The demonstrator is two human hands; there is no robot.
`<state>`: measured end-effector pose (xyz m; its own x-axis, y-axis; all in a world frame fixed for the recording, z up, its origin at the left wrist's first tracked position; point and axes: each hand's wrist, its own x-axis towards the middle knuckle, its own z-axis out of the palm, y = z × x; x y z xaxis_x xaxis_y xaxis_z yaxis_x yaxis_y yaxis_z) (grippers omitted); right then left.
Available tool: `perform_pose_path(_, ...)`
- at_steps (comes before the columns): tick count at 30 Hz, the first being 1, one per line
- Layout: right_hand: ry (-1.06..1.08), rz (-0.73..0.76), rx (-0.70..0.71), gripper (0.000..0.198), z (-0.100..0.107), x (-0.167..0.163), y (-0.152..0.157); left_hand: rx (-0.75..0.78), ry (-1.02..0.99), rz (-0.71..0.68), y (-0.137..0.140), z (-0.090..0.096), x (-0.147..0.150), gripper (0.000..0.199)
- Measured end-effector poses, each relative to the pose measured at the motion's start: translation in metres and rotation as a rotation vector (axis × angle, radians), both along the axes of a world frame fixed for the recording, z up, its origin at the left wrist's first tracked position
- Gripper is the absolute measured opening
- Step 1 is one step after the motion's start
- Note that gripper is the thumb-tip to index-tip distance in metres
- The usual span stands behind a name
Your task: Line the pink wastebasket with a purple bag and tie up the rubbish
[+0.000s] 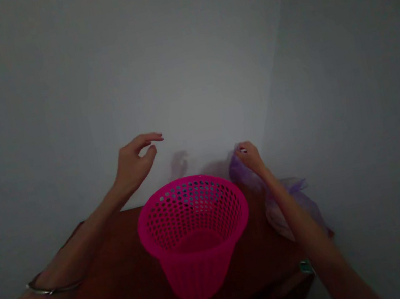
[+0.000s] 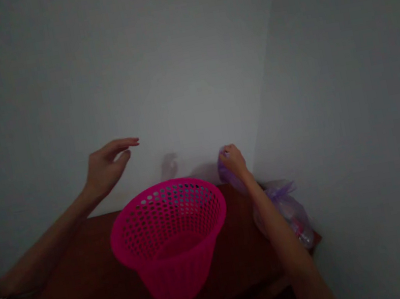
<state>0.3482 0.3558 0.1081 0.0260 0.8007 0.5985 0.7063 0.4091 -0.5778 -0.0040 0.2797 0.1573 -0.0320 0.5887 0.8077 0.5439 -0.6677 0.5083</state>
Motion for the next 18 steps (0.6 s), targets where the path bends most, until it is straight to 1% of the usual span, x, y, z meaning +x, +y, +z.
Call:
perform_pose_path(1,0.023,0.092,0.1,0.005,0.029,-0.001,-0.011,0.072,0.065,-0.056,-0.014,0.023,0.015,0.03)
perform_pose_path(2,0.046,0.208,0.168,0.005,0.059,-0.002,-0.027,0.122,0.124,-0.106,-0.028,0.047,0.031,0.031)
perform_pose_path(3,0.054,0.341,0.182,0.011,0.091,-0.005,-0.047,0.146,0.171,-0.158,-0.041,0.072,0.047,0.033)
perform_pose_path(5,0.077,0.602,0.103,0.019,0.149,-0.01,-0.095,0.139,0.251,-0.282,-0.066,0.12,0.08,0.037)
perform_pose_path(6,0.117,0.703,0.058,0.02,0.172,-0.014,-0.12,0.107,0.283,-0.343,-0.077,0.139,0.093,0.037)
perform_pose_path(7,0.164,0.777,0.017,0.02,0.19,-0.018,-0.145,0.057,0.312,-0.398,-0.089,0.153,0.104,0.033)
perform_pose_path(8,0.209,0.829,-0.013,0.02,0.201,-0.022,-0.169,0.008,0.322,-0.438,-0.1,0.161,0.11,0.029)
perform_pose_path(9,0.251,0.864,-0.026,0.02,0.204,-0.026,-0.192,-0.037,0.314,-0.465,-0.113,0.162,0.112,0.024)
perform_pose_path(10,0.282,0.886,-0.031,0.021,0.202,-0.031,-0.214,-0.071,0.28,-0.479,-0.128,0.156,0.109,0.02)
perform_pose_path(11,0.301,0.905,-0.036,0.024,0.193,-0.035,-0.235,-0.093,0.222,-0.49,-0.144,0.145,0.103,0.018)
perform_pose_path(12,0.31,0.927,-0.043,0.026,0.181,-0.039,-0.254,-0.104,0.148,-0.51,-0.161,0.13,0.093,0.018)
perform_pose_path(14,0.311,1.005,-0.089,0.032,0.151,-0.043,-0.287,-0.096,-0.013,-0.596,-0.192,0.097,0.067,0.026)
perform_pose_path(16,0.241,1.128,-0.205,0.043,0.121,-0.038,-0.307,-0.065,-0.157,-0.681,-0.21,0.069,0.041,0.032)
perform_pose_path(17,0.154,1.171,-0.307,0.05,0.107,-0.033,-0.311,-0.053,-0.211,-0.69,-0.212,0.06,0.029,0.031)
perform_pose_path(18,0.035,1.196,-0.432,0.057,0.092,-0.026,-0.312,-0.036,-0.252,-0.66,-0.21,0.053,0.017,0.029)
